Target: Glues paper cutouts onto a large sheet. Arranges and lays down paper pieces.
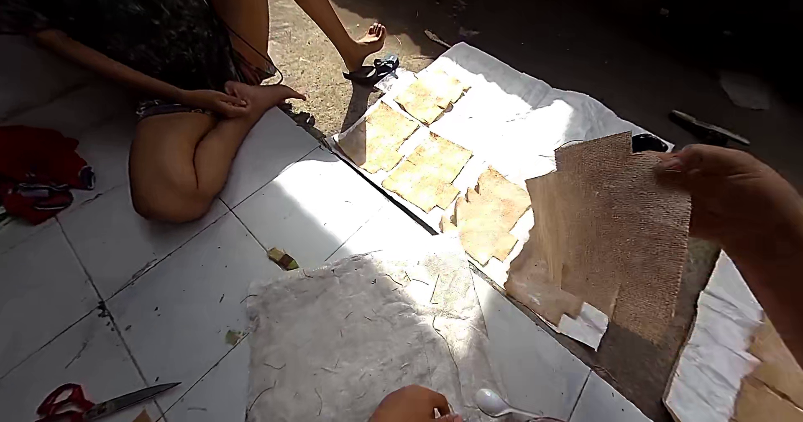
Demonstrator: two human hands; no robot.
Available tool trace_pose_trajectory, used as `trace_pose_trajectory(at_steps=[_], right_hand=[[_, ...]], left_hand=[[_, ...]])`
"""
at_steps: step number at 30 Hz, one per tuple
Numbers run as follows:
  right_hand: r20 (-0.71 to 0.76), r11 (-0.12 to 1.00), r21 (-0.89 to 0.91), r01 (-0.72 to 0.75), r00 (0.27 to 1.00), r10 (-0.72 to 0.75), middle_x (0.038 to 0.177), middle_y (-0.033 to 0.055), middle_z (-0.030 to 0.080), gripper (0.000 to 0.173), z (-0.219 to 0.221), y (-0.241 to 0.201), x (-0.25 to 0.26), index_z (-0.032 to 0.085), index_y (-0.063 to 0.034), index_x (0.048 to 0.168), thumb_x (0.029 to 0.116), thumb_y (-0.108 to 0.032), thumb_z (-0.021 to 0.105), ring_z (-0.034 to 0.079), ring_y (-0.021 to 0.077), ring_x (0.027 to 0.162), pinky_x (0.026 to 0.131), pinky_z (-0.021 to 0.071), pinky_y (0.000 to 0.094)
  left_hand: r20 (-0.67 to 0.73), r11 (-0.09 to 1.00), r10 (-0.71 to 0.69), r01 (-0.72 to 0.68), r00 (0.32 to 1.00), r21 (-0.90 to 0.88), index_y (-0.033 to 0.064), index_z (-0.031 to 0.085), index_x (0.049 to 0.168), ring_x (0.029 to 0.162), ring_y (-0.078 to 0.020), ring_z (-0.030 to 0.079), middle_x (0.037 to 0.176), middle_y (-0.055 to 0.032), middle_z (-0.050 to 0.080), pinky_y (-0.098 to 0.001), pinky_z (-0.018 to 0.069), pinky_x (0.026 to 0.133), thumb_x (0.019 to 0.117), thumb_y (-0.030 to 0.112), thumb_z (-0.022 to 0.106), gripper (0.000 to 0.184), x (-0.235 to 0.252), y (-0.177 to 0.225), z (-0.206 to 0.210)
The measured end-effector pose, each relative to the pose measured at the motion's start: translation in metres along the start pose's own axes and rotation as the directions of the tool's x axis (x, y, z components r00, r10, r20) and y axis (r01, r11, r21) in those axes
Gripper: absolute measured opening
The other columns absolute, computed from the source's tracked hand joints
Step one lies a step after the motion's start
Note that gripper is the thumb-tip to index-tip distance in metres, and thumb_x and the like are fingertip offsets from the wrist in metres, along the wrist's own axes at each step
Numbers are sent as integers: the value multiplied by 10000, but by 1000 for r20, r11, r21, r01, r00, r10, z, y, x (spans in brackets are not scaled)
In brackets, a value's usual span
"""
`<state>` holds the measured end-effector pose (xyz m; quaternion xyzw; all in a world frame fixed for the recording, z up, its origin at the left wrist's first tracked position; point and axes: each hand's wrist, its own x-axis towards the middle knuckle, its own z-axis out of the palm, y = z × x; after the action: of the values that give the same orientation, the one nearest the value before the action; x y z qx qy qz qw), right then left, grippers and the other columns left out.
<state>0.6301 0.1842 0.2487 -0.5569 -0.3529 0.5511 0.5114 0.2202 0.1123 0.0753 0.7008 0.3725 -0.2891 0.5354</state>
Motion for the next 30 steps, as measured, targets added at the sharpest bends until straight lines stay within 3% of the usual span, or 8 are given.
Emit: trace_pose_trajectory(at_steps=[2,5,8,12,17,22,26,30], right_hand=[[-134,999,32,-13,991,17,816,-46,716,292,-16,-5,22,680,-191,921,995,-201,398,683,24,721,657,602,242],[-281,995,95,-40,957,66,830,-25,698,283,-22,-7,75,598,-175,931,1033,-226,339,685,65,763,715,600,288],[-361,987,163,4,931,56,835,-16,632,183,-26,-3,153,510,-178,1003,1044,-259,352,651,104,770,758,574,337],[-405,936,270,228,908,-104,896,13,590,150,-46,-12,269,456,-164,1064,1055,-259,341,633,135,802,808,561,370],[-546,749,425,508,804,-235,1130,106,562,232,-67,35,375,393,-113,1224,1094,-266,277,649,212,1010,886,573,417],[-672,603,649,465,721,167,1274,110,490,338,-31,180,428,367,-122,1365,1096,-325,340,568,220,1159,936,533,395],[-647,605,715,349,657,386,1463,173,406,488,8,226,441,256,-96,1532,1086,-231,403,508,321,1331,1006,544,443],[-588,550,772,318,686,429,1253,176,482,376,20,211,453,325,-40,1403,1041,-74,417,631,261,1100,881,586,311]], left_hand=[[-362,987,-59,1,930,-158,76,707,1205,1008,-334,694,1073,-160,726,-594,517,935,1060,462,509,457,20,-12,-90],[-835,966,-248,56,490,-254,33,644,1322,1304,-450,535,1401,-266,566,-658,404,1072,1060,384,548,449,79,-47,-204],[-860,889,-453,193,235,-415,94,280,1622,1563,-490,-23,1710,-236,-18,-795,-5,1147,1054,585,403,761,145,-105,-260],[-854,780,-518,437,47,-449,159,186,1657,1575,-453,45,1709,-234,67,-803,-5,1144,958,797,256,949,184,-127,-258],[-864,787,-502,436,42,-436,158,167,1659,1578,-444,38,1708,-237,61,-784,-10,1157,978,766,229,915,183,-127,-256],[-863,791,-502,429,49,-436,122,171,1655,1574,-458,41,1699,-267,57,-764,-22,1169,1001,701,259,878,179,-123,-255],[-867,785,-497,448,41,-429,113,179,1653,1573,-458,58,1694,-271,86,-753,-17,1175,991,716,232,898,179,-124,-255],[-872,783,-489,457,32,-422,125,186,1654,1574,-452,71,1697,-260,98,-749,-12,1178,989,724,211,896,181,-127,-253]])
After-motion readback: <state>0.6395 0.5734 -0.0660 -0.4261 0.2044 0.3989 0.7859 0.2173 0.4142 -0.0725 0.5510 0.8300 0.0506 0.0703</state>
